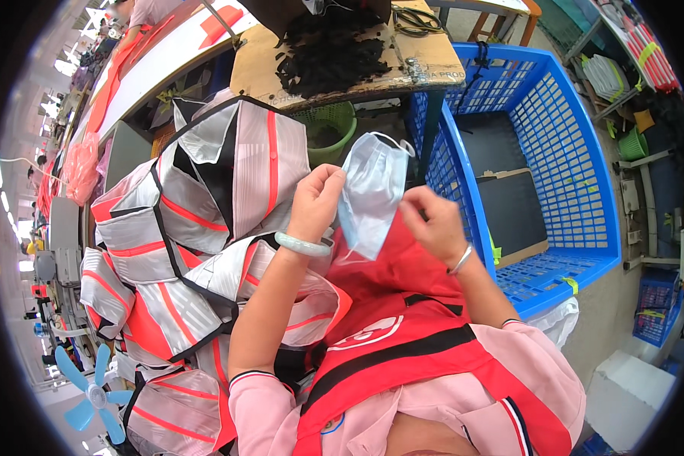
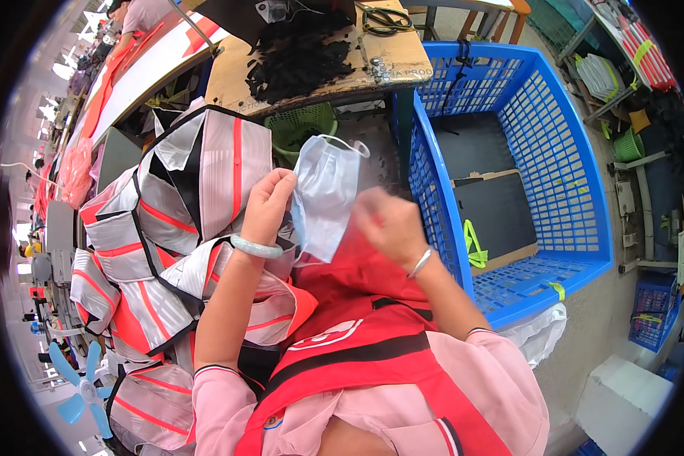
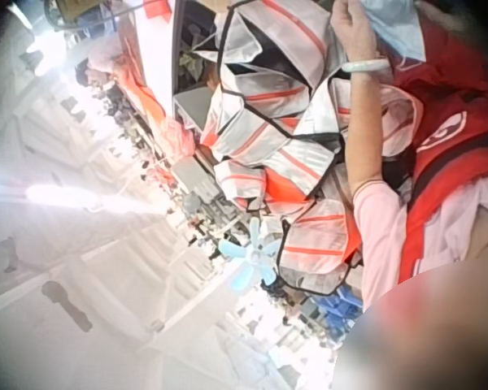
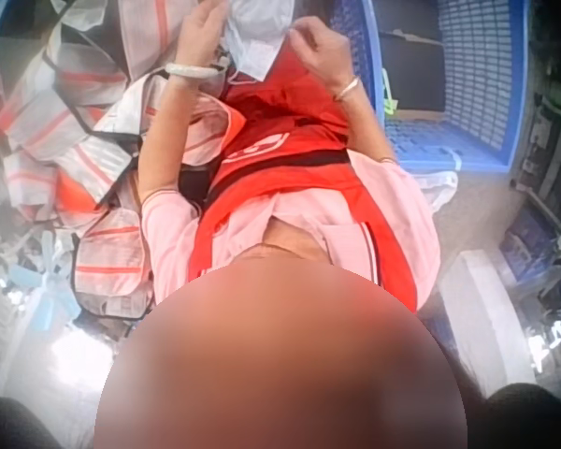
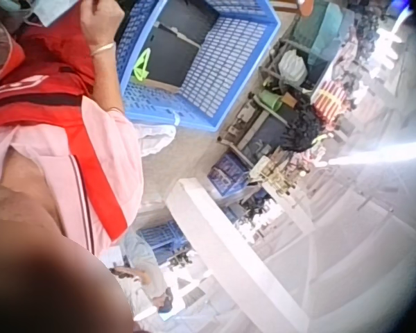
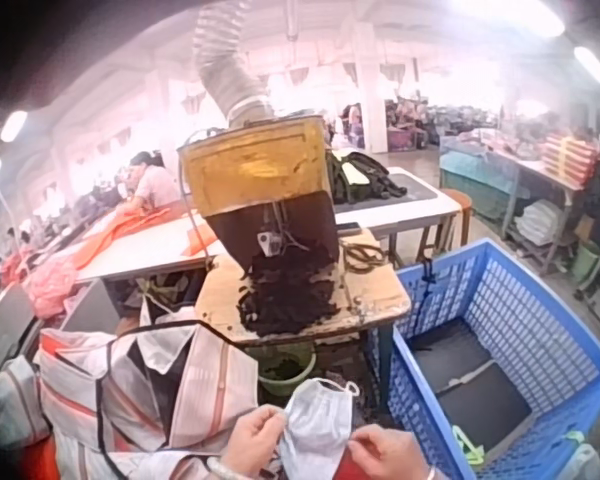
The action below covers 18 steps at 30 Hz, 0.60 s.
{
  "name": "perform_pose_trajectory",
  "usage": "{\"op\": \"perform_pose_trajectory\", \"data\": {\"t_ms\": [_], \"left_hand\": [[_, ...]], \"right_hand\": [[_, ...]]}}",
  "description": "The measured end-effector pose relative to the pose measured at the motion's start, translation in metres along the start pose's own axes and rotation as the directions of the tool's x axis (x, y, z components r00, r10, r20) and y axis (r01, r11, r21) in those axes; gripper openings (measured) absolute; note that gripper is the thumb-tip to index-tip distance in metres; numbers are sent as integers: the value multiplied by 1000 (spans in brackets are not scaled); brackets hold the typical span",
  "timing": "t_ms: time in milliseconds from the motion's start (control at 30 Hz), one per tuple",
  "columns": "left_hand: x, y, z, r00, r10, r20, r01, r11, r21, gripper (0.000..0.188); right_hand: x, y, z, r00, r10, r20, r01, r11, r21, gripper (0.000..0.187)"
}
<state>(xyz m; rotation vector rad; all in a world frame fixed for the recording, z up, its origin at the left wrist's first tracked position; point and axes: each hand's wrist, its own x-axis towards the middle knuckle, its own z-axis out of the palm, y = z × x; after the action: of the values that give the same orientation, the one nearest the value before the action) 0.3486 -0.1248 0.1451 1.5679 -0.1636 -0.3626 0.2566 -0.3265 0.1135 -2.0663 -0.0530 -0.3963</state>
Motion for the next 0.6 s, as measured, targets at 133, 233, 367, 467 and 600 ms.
{"op": "perform_pose_trajectory", "data": {"t_ms": [133,233,367,467,600], "left_hand": [[-2,-4,7,995,72,61,-78,992,103,17],[-8,-4,11,984,54,168,-82,982,168,15],[-16,9,19,961,83,263,-135,973,188,15],[-24,9,22,939,294,181,-335,902,271,34],[-41,34,31,849,441,291,-497,480,723,62]], "right_hand": [[18,-6,-26,918,-86,-386,153,978,144,19],[52,-44,-37,895,-369,-252,342,928,-146,22],[61,-26,-37,881,-434,187,467,860,-207,11],[60,-26,-29,937,-336,95,349,912,-215,5],[59,-28,-27,934,-357,-2,342,895,-286,6]]}}
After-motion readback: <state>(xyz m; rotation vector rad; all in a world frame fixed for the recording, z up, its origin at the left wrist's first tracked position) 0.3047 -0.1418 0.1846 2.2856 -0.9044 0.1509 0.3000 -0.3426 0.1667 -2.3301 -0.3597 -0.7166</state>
